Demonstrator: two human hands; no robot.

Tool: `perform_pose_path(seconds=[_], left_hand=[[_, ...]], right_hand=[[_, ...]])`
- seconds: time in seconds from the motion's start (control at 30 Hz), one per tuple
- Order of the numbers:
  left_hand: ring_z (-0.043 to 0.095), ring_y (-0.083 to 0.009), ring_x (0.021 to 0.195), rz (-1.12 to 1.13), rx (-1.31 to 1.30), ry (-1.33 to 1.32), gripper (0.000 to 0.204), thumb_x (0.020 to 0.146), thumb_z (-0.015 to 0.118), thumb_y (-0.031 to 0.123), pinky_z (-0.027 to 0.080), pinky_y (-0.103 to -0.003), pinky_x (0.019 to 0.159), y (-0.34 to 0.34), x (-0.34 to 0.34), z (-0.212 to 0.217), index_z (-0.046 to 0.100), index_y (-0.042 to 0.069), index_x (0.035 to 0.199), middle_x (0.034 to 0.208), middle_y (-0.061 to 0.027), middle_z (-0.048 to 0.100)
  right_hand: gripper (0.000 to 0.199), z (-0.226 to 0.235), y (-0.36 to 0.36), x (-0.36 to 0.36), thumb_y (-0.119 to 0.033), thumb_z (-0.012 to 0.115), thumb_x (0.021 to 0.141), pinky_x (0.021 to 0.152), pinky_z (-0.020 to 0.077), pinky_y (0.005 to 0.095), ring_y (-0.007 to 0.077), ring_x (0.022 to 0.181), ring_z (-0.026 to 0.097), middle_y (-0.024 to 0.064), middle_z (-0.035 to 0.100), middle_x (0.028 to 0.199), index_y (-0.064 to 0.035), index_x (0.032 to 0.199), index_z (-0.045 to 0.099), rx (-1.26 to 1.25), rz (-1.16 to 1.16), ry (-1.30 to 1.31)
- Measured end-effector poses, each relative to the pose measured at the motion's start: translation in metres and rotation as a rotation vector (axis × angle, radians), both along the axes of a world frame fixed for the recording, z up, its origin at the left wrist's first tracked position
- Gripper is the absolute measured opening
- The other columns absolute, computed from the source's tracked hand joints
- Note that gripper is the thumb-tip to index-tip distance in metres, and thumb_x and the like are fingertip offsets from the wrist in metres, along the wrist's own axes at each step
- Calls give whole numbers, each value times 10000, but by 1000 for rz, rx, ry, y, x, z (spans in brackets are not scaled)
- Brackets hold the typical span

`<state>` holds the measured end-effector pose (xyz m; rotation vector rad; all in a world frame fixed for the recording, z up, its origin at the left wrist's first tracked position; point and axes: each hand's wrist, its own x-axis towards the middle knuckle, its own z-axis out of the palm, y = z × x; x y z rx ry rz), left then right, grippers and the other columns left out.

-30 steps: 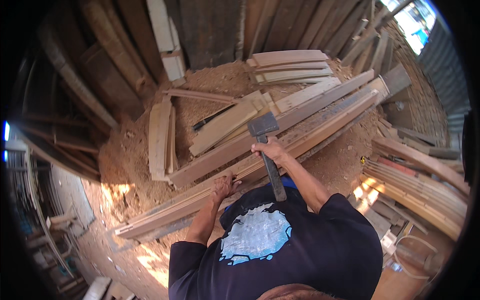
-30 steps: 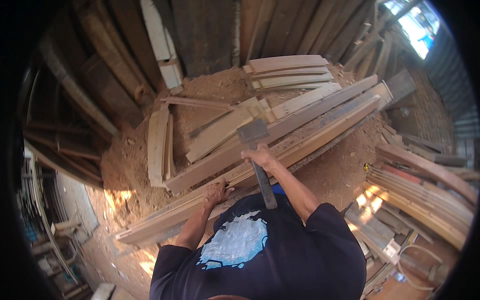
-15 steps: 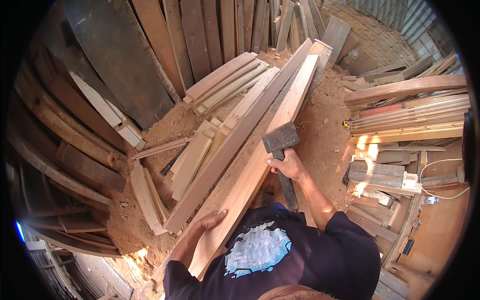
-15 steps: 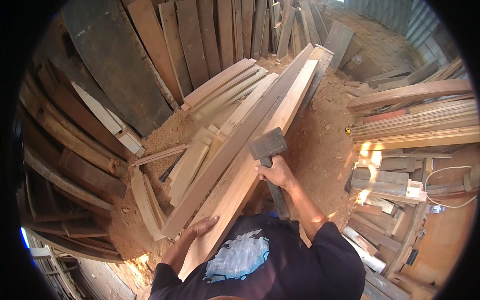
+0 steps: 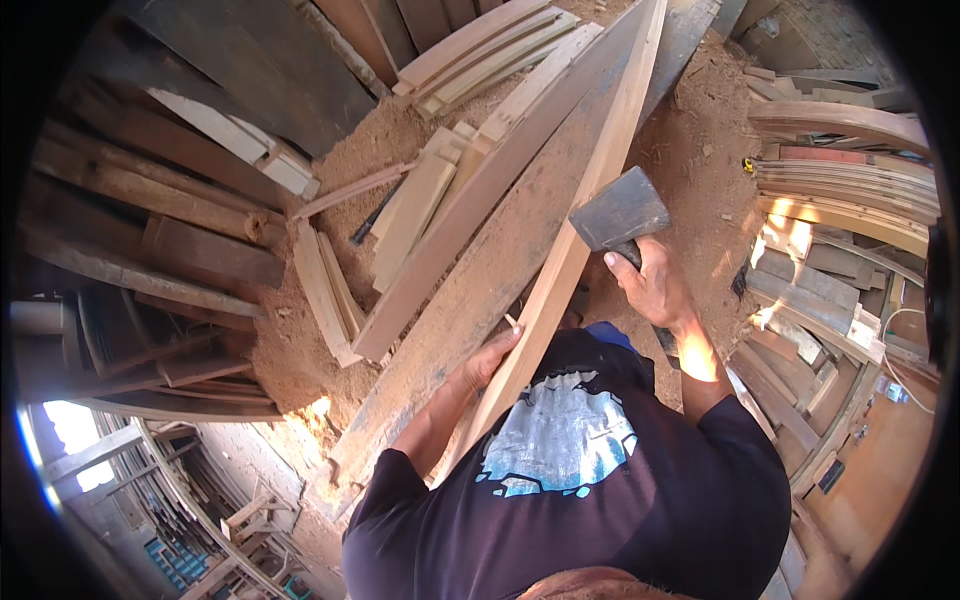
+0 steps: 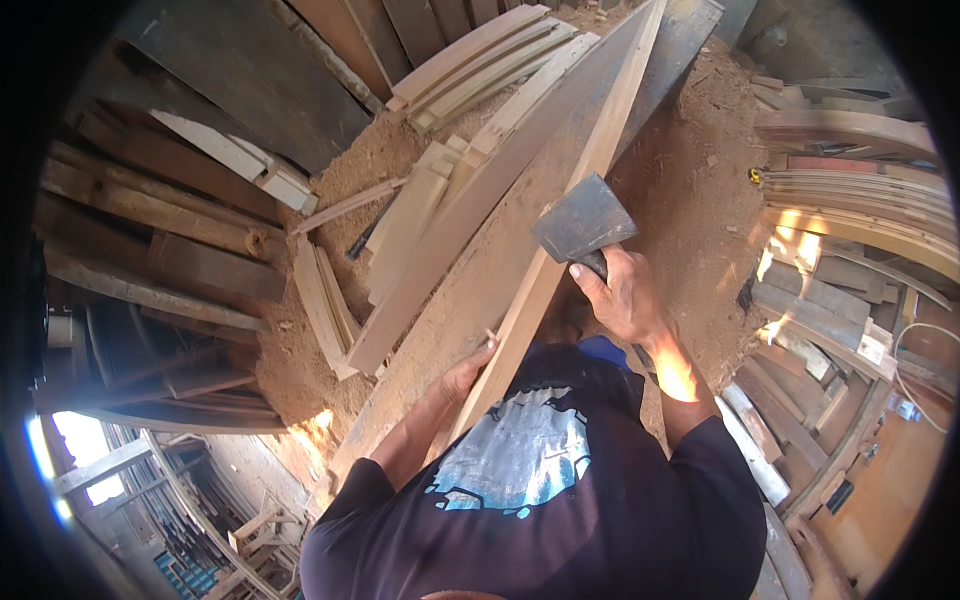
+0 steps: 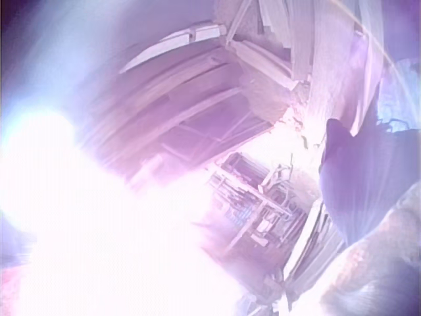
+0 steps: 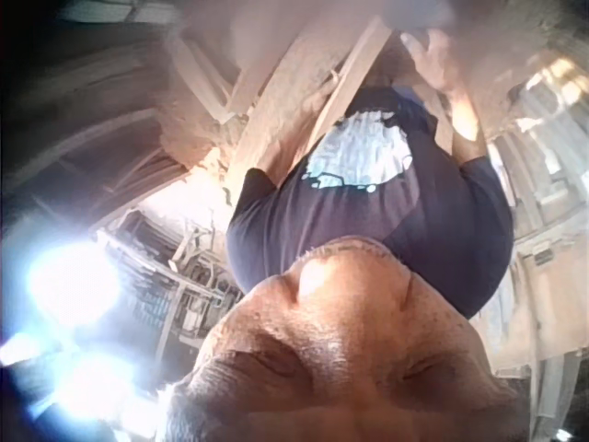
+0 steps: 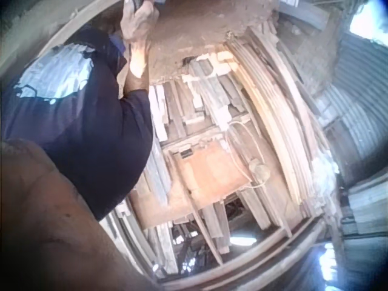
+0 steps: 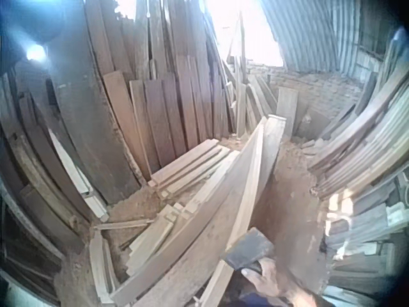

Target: The person repeatedly strikes a wooden chisel with a mallet to split a long plank into smaller pieces. The person then moves the split pieces aside and continues the process on the remaining plank.

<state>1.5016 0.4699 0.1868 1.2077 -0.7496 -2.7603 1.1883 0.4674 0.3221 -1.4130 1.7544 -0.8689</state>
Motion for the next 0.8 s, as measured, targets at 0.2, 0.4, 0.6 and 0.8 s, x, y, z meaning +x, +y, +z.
perform_pose_path(seconds=[0.2,0.4,0.6,0.8], left_hand=[[665,-145,1089,138,49,117,660,1031,453,583,562,-313,929,-14,-9,-9,520,85,1460,1221,-70,687],[673,-166,1093,238,86,180,635,1046,435,558,563,-323,947,-23,-3,-15,528,77,1450,1231,-77,690],[680,-187,1098,319,146,167,611,1061,416,533,563,-332,964,-15,18,-28,535,68,1439,1241,-85,693],[682,-171,1067,336,175,164,607,1064,409,537,568,-318,933,-17,31,-30,546,72,1427,1212,-76,698]], right_hand=[[288,-33,10,29,-232,613,981,774,548,502,468,876,673,268,692,953,22,1113,641,-14,244,305],[281,-34,-4,51,-249,622,963,703,525,539,473,826,657,253,684,917,4,1085,627,-70,260,257],[273,-49,-17,65,-256,620,960,704,529,528,471,788,662,239,689,810,8,1019,651,80,307,395],[300,-38,-19,78,-242,617,956,766,534,545,485,862,666,276,691,846,27,1088,626,0,288,288]])
